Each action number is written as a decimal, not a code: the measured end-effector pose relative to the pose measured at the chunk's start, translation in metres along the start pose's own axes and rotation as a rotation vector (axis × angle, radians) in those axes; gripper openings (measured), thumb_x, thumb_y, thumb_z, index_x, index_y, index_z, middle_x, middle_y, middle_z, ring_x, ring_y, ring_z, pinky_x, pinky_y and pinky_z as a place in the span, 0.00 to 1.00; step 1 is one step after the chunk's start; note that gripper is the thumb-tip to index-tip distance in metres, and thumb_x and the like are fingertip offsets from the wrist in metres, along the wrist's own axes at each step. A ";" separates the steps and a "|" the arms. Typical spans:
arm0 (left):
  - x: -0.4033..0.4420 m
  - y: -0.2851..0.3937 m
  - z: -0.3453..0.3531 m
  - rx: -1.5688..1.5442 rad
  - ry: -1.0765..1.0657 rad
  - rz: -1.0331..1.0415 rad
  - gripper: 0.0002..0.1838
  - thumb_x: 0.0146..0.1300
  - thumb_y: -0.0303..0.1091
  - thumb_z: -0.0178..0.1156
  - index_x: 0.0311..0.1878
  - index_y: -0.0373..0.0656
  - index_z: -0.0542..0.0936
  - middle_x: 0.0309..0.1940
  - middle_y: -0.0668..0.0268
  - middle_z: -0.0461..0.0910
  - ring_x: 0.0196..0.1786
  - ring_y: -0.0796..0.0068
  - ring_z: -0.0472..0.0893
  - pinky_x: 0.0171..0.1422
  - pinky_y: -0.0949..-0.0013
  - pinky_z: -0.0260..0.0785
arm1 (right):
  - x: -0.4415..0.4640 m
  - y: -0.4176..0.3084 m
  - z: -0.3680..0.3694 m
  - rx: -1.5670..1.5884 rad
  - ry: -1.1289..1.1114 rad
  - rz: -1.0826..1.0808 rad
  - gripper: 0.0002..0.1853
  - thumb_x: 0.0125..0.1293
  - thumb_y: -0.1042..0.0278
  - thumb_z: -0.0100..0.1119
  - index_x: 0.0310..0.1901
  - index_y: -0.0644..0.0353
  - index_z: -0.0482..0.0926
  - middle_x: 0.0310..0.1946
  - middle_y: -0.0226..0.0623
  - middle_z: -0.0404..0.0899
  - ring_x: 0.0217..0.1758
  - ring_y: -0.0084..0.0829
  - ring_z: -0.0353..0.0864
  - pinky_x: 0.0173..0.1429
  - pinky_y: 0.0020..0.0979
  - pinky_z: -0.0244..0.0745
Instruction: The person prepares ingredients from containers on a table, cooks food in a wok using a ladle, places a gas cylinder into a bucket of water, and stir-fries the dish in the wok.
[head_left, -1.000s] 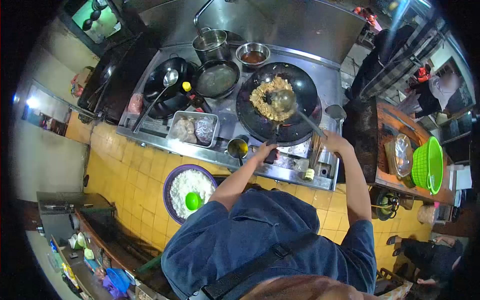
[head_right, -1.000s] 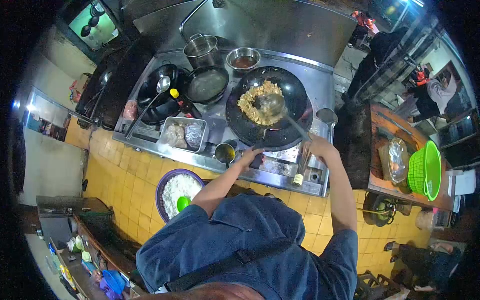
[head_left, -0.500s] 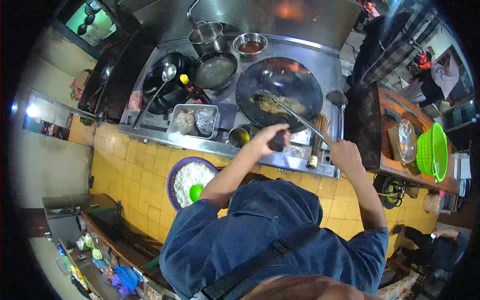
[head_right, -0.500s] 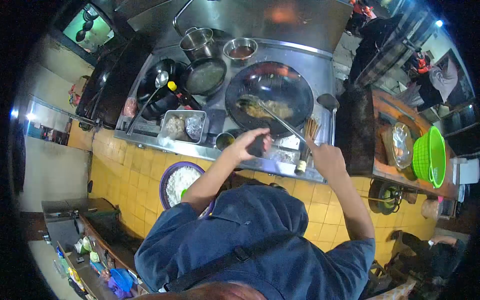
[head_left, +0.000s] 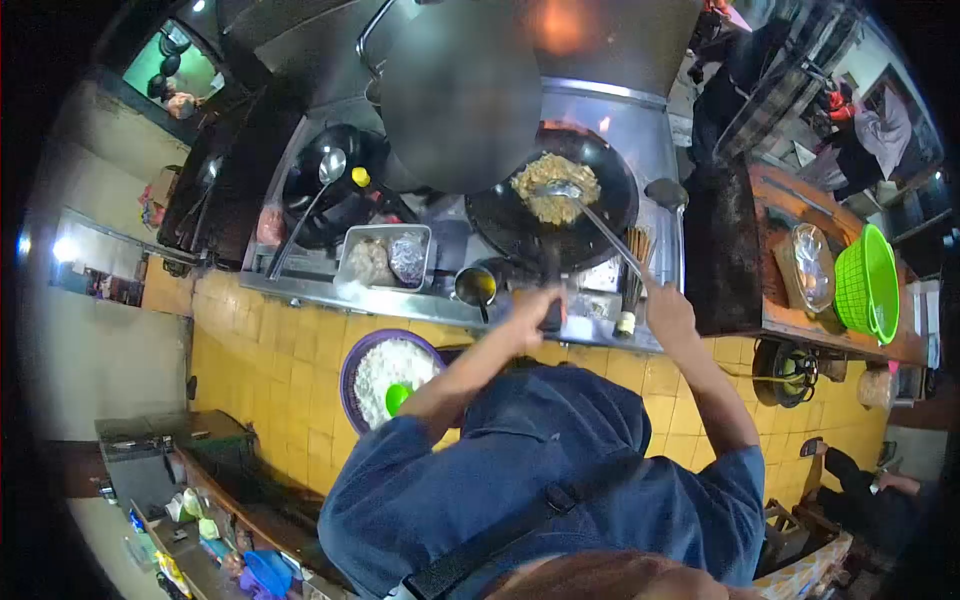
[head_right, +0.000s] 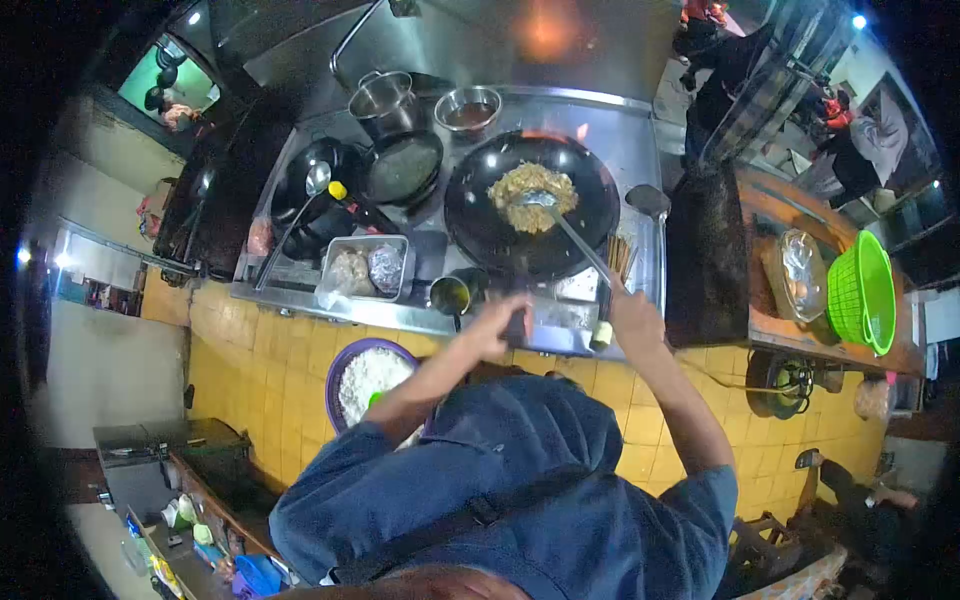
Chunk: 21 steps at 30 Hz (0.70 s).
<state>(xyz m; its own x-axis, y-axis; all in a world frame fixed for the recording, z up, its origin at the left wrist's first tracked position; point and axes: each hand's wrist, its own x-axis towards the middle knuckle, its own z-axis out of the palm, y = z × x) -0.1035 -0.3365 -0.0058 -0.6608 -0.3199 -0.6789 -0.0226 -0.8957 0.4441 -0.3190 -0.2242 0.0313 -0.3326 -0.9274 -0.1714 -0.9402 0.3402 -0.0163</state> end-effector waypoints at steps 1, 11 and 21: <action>-0.015 -0.008 0.006 0.011 -0.001 -0.104 0.10 0.59 0.36 0.54 0.27 0.41 0.72 0.16 0.66 0.72 0.18 0.75 0.73 0.23 0.73 0.67 | 0.006 0.002 -0.005 0.017 0.023 0.077 0.26 0.58 0.71 0.45 0.61 0.47 0.61 0.27 0.46 0.76 0.31 0.46 0.79 0.34 0.41 0.75; 0.120 0.006 -0.082 0.194 0.018 0.315 0.09 0.58 0.32 0.55 0.35 0.39 0.67 0.21 0.65 0.71 0.19 0.75 0.72 0.21 0.71 0.67 | 0.074 -0.025 0.096 0.622 0.142 -0.050 0.15 0.64 0.58 0.42 0.44 0.62 0.66 0.28 0.60 0.74 0.33 0.61 0.73 0.38 0.54 0.68; 0.113 0.007 -0.076 0.163 0.089 0.287 0.10 0.56 0.33 0.59 0.35 0.42 0.68 0.21 0.67 0.71 0.19 0.76 0.72 0.22 0.72 0.67 | 0.111 -0.012 0.162 0.391 0.090 0.022 0.21 0.64 0.59 0.41 0.45 0.74 0.64 0.32 0.68 0.72 0.34 0.61 0.74 0.40 0.52 0.70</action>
<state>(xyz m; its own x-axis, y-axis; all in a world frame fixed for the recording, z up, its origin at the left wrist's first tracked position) -0.1209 -0.4024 -0.1235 -0.5896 -0.5843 -0.5577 0.0304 -0.7060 0.7076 -0.3326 -0.3061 -0.1474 -0.3738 -0.9232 -0.0897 -0.8395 0.3778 -0.3905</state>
